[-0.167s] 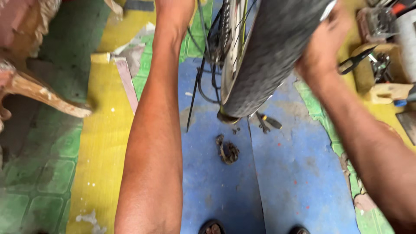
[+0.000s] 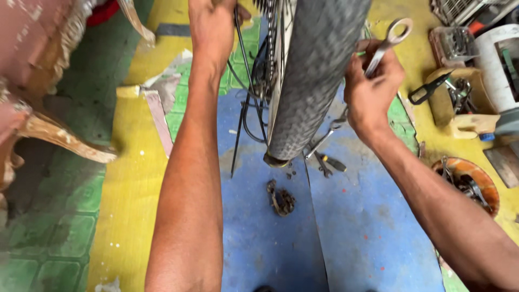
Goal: The person adjusts the rear derailleur and chain on a bicycle using a wrench and hands. They rotate the wheel to test the chain movement and make fine adjustments to the derailleur cable and tension.
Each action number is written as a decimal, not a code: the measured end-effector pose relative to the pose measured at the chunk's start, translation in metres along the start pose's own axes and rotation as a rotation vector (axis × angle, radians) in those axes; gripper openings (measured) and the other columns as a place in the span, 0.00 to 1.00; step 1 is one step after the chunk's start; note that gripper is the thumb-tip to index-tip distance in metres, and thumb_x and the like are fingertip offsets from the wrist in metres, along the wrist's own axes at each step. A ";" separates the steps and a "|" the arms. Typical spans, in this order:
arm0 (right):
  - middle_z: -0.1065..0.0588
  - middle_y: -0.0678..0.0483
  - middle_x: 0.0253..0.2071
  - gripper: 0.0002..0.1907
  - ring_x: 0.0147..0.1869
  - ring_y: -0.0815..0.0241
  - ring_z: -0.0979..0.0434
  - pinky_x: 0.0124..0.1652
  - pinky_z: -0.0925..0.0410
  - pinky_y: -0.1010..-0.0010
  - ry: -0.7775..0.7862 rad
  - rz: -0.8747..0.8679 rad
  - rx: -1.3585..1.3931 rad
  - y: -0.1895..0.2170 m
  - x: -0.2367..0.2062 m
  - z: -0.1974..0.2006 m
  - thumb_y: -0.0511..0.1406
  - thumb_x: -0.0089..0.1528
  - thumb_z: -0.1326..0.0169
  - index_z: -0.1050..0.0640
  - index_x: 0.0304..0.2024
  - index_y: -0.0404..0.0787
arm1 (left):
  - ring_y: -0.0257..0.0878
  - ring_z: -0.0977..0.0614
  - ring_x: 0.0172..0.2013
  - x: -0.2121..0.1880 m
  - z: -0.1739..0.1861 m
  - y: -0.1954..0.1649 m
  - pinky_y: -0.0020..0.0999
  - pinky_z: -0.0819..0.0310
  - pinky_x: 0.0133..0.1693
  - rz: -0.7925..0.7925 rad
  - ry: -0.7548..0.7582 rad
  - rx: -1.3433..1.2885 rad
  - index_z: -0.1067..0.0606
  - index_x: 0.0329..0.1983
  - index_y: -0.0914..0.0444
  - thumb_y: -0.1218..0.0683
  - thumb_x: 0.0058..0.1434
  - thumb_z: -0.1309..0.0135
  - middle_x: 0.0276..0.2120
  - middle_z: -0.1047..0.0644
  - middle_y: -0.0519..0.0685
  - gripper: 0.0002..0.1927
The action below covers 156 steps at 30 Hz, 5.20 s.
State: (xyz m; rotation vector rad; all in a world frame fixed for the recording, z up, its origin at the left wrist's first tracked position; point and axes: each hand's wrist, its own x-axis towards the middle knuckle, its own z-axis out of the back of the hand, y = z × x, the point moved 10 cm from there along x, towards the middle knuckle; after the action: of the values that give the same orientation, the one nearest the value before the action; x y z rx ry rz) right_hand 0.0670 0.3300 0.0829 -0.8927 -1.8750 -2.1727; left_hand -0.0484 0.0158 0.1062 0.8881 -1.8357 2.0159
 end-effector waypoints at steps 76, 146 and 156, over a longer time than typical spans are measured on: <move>0.26 0.52 0.27 0.12 0.14 0.71 0.44 0.13 0.53 0.75 0.188 -0.465 0.415 0.170 -0.037 0.297 0.37 0.66 0.40 0.26 0.31 0.37 | 0.32 0.21 0.27 -0.227 -0.152 -0.337 0.29 0.27 0.30 0.133 0.033 -0.128 0.27 0.44 0.64 0.58 0.73 0.49 0.34 0.23 0.46 0.03; 0.23 0.57 0.35 0.07 0.34 0.69 0.26 0.31 0.32 0.75 0.255 -0.026 0.035 0.303 -0.172 0.291 0.32 0.71 0.48 0.22 0.41 0.34 | 0.31 0.22 0.28 -0.280 -0.042 -0.422 0.30 0.25 0.28 0.097 -0.038 -0.178 0.26 0.47 0.63 0.58 0.70 0.48 0.34 0.22 0.45 0.05; 0.32 0.55 0.23 0.14 0.17 0.69 0.44 0.15 0.51 0.75 0.312 -0.644 0.180 0.315 -0.176 0.275 0.31 0.70 0.61 0.25 0.35 0.40 | 0.31 0.23 0.27 -0.279 -0.032 -0.419 0.29 0.24 0.29 0.096 -0.040 -0.204 0.26 0.45 0.63 0.59 0.71 0.48 0.34 0.22 0.45 0.03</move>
State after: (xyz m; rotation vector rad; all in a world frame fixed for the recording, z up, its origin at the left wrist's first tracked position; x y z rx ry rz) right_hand 0.4513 0.4721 0.2764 0.1141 -2.3473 -2.2108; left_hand 0.4029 0.1684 0.2736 0.8016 -2.0977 1.8329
